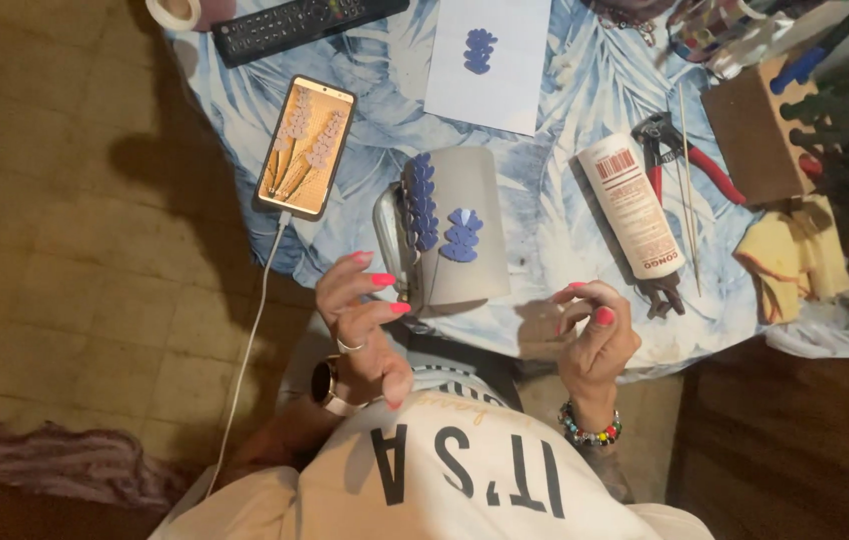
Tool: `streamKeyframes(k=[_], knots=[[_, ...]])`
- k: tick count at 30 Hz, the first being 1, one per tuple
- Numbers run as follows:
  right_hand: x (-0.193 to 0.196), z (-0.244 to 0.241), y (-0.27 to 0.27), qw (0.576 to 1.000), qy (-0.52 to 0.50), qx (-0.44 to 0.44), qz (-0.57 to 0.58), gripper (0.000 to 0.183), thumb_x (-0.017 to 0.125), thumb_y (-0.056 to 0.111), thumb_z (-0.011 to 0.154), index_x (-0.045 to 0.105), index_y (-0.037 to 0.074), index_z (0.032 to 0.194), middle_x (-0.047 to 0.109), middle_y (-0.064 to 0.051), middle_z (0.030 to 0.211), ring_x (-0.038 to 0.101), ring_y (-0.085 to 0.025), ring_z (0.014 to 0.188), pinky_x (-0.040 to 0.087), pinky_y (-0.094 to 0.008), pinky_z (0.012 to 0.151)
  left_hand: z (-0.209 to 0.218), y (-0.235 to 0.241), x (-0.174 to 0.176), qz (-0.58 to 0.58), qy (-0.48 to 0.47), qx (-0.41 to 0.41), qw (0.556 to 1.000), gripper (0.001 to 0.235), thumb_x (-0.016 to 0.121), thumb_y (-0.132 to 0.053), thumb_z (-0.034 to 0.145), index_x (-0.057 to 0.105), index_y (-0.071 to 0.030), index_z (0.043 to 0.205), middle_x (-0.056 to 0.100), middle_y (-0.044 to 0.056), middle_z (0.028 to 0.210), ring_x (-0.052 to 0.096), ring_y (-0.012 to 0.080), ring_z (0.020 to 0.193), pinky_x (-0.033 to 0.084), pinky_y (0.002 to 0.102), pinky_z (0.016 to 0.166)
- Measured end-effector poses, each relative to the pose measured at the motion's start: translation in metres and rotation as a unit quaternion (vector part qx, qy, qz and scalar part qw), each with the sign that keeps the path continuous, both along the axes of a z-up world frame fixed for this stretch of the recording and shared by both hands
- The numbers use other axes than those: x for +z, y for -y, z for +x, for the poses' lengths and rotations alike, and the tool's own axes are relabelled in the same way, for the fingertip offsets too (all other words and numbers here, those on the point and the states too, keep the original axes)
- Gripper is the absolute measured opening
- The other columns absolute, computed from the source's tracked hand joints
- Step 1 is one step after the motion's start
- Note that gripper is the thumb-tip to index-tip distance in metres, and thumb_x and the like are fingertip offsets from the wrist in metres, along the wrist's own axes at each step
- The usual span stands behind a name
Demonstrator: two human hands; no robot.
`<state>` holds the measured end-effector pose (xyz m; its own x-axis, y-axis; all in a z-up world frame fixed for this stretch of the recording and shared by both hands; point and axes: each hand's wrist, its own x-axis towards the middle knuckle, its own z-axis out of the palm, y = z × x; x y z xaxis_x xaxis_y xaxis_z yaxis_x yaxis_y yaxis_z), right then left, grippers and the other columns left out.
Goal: Decorating a grey cylindrical object by gluing small blue foam shapes onto its surface
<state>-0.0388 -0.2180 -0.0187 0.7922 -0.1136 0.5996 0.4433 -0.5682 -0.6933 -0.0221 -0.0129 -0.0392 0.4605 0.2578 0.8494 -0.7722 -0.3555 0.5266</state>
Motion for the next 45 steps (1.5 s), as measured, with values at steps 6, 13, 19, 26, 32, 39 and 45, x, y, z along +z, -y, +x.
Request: streamKeyframes(k=[6,13,19,26,32,39,45], knots=[[-0.001,-0.013,0.004,0.999,-0.040,-0.016,-0.027,0.041,0.025,0.029,0.093,0.053,-0.001,0.094,0.057,-0.006,0.055,0.045,-0.014,0.038,0.041,-0.025,0.046,-0.013,0.002,-0.004,0.035,-0.008,-0.006,0.999,0.070,0.023,-0.074,0.071,0.048,-0.009,0.080,0.046,0.013,0.093,0.042,0.0387,0.097,0.033,0.048,0.089],[0.029,0.042,0.000,0.993,-0.049,0.056,-0.090,0.025,0.031,0.008,0.092,0.042,-0.006,0.109,0.059,-0.017,0.071,0.054,-0.033,0.056,0.045,-0.043,0.060,-0.013,0.001,0.046,0.070,-0.080,-0.031,0.994,0.062,0.025,-0.067,0.077,0.048,-0.009,0.086,0.044,0.011,0.096,0.044,0.0354,0.100,0.035,0.045,0.089],[0.012,0.154,-0.005,0.988,-0.034,0.141,-0.054,0.021,0.049,0.006,0.088,0.051,-0.002,0.107,0.058,-0.014,0.077,0.059,-0.024,0.068,0.049,-0.032,0.060,0.001,-0.001,0.055,0.052,-0.101,-0.017,0.993,0.058,0.029,-0.061,0.080,0.047,-0.006,0.088,0.041,0.013,0.099,0.044,0.0373,0.100,0.035,0.047,0.090],[-0.014,0.232,-0.021,0.970,-0.065,0.122,-0.200,0.013,0.057,0.004,0.081,0.057,0.003,0.094,0.047,-0.010,0.083,0.048,-0.016,0.067,0.046,-0.025,0.058,0.005,-0.013,0.067,0.041,-0.140,0.013,0.989,0.050,0.025,-0.052,0.088,0.045,-0.006,0.088,0.041,0.012,0.097,0.048,0.0291,0.096,0.042,0.040,0.085],[-0.019,0.238,-0.025,0.965,-0.114,0.131,-0.197,0.016,0.059,0.004,0.079,0.059,0.002,0.095,0.043,-0.008,0.082,0.049,-0.016,0.069,0.045,-0.024,0.060,0.010,-0.025,0.061,0.031,-0.188,0.001,0.982,0.048,0.023,-0.051,0.089,0.044,-0.007,0.090,0.039,0.012,0.098,0.048,0.0304,0.098,0.043,0.042,0.087],[-0.019,0.235,-0.030,0.964,-0.099,0.137,-0.203,0.015,0.062,0.007,0.078,0.060,0.003,0.093,0.044,-0.007,0.080,0.044,-0.016,0.067,0.039,-0.026,0.056,0.019,-0.027,0.056,0.036,-0.201,-0.021,0.979,0.047,0.022,-0.051,0.089,0.044,-0.009,0.091,0.038,0.011,0.100,0.048,0.0295,0.099,0.041,0.041,0.086],[-0.020,0.235,-0.034,0.962,-0.120,0.124,-0.210,0.016,0.061,0.009,0.080,0.059,0.003,0.094,0.044,-0.006,0.081,0.043,-0.015,0.067,0.039,-0.025,0.056,0.024,-0.028,0.050,0.043,-0.206,-0.032,0.977,0.048,0.022,-0.052,0.089,0.045,-0.010,0.092,0.039,0.012,0.101,0.047,0.0294,0.100,0.041,0.042,0.088]])
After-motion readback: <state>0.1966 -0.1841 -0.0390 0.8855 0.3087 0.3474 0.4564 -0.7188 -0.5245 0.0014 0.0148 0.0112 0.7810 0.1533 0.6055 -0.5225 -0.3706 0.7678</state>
